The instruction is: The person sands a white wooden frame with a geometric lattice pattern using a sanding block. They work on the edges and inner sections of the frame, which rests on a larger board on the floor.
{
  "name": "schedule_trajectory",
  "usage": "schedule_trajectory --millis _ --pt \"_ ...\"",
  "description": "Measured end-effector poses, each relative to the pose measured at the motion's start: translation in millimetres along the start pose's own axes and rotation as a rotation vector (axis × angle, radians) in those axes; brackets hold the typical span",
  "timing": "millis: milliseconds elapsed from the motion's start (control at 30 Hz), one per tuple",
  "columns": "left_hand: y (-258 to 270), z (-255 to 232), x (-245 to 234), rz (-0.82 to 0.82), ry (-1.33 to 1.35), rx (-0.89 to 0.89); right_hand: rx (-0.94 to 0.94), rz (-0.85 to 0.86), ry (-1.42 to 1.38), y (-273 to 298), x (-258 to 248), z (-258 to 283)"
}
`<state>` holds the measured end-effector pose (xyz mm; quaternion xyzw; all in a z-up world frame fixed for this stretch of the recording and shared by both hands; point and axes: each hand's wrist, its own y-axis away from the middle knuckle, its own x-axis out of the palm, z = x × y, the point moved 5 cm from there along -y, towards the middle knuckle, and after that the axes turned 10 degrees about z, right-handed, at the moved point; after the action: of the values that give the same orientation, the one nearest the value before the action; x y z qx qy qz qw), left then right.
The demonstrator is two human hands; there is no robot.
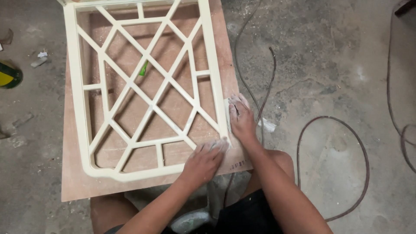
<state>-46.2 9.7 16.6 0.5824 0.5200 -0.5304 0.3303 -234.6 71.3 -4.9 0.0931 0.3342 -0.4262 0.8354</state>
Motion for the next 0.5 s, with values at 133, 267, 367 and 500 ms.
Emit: schedule_trajectory --millis 133,267,367,500 --pt "5.8 -8.5 3.9 -0.01 -0.033 -0.006 -0.006 -0.004 -0.024 5.4 -4.4 4.0" --pt "2.6 0.6 10.3 0.009 -0.065 -0.021 0.005 -0.004 -0.027 1.4 -5.4 9.1" --pt "-4.2 3.9 13.9 -0.009 -0.053 -0.044 -0.005 -0.007 -0.014 3.2 -5.2 5.7" --pt "33.5 -14.9 24.9 0.135 -0.111 -0.011 -0.013 -0.049 0.002 -0.1 7.5 -20.3"
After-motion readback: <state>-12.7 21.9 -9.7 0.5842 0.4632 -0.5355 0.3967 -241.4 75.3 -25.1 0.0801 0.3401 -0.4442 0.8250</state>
